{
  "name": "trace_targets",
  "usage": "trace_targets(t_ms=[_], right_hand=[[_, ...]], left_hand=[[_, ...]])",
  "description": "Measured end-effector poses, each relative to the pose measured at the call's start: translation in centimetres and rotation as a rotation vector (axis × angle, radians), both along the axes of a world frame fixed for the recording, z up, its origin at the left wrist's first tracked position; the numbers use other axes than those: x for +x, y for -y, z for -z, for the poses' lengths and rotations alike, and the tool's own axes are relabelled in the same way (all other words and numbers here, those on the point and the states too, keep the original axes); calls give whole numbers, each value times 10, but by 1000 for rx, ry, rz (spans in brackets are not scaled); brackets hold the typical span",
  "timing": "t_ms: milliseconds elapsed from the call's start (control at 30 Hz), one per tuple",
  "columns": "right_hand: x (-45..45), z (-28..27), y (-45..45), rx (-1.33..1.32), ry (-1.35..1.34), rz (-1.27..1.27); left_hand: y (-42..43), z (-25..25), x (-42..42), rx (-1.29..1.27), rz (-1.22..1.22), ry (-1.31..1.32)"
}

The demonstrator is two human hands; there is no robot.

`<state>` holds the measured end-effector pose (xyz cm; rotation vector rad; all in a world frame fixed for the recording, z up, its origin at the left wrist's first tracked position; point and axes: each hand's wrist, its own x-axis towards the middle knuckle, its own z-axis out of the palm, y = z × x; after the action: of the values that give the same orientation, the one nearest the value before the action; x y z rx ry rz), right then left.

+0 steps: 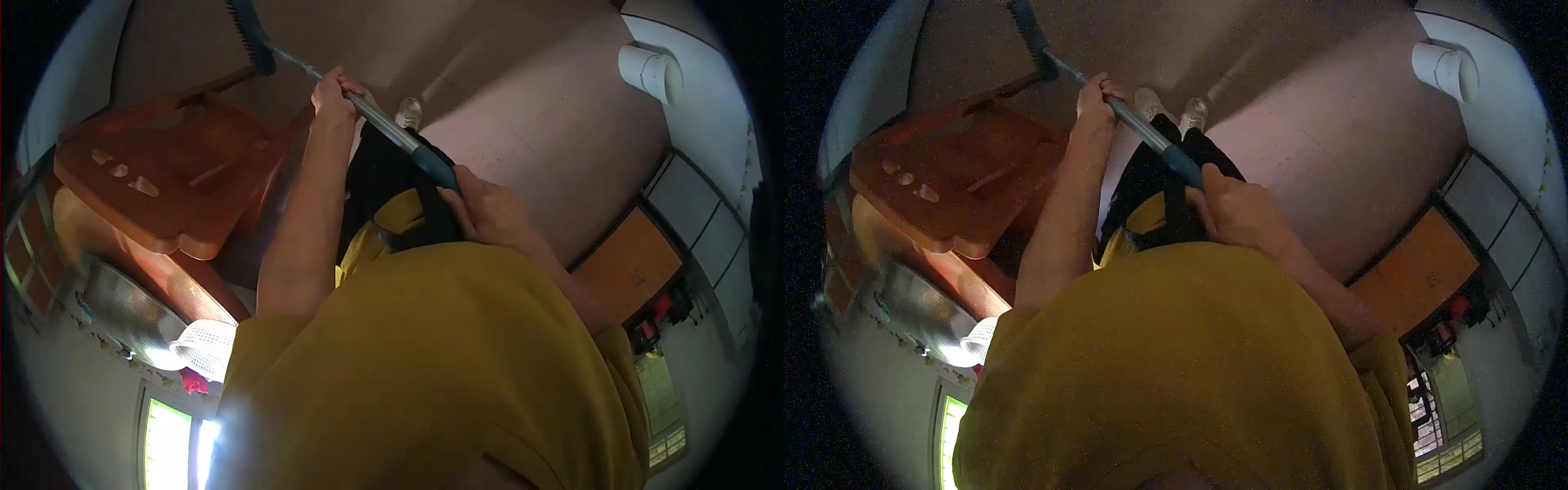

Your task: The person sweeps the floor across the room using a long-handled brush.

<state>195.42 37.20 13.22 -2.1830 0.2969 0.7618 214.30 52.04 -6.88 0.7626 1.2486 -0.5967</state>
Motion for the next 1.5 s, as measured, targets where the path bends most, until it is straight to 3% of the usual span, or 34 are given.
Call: trace_targets(t_ms=[100, 200, 267, 367, 500, 600, 667, 733, 800, 967, 1033, 1067, 1133, 1167, 1233, 1333, 1500], right_hand=[[5, 5, -2, 26, -21, 20], [4, 15, 9, 132, -125, 97], [9, 27, 20, 480, -349, 262], [22, 24, 15, 466, -433, 330], [33, 45, 6, 389, -393, 276], [51, 63, -4, 560, -465, 309], [58, 95, -21, 779, -325, 368], [75, 125, -37, 762, -376, 339], [94, 152, -56, 748, -428, 304], [109, 168, -64, 849, -364, 624], [94, 175, -44, 792, -451, 705], [86, 179, -29, 739, -530, 773], [57, 169, 2, 801, -480, 933], [42, 160, 19, 803, -474, 979], [4, 158, 50, 803, -516, 1140], [-38, 136, 74, 815, -488, 1374], [-90, 128, 100, 700, -415, 1488]], left_hand=[[-1, 8, 3, -69, 25, 30], [14, 13, -14, 47, 126, -2], [25, 23, -31, -129, -27, -142], [43, 10, -60, -33, 140, -52], [39, -1, -78, -94, 245, 21], [11, -5, -88, -169, 276, 57], [-3, -14, -87, -239, 284, 72], [-13, -31, -83, -24, 347, 82], [-23, -44, -79, -41, 364, 120], [-28, -22, -74, -21, 429, 141], [-15, -20, -78, -74, 693, 178], [-4, -20, -81, -87, 696, 180], [27, -19, -91, -205, 973, 156], [41, -17, -97, -216, 974, 160], [65, -13, -111, -422, 1297, 215], [98, -26, -123, -613, 1561, 292], [121, -46, -126, -612, 1768, 432]])
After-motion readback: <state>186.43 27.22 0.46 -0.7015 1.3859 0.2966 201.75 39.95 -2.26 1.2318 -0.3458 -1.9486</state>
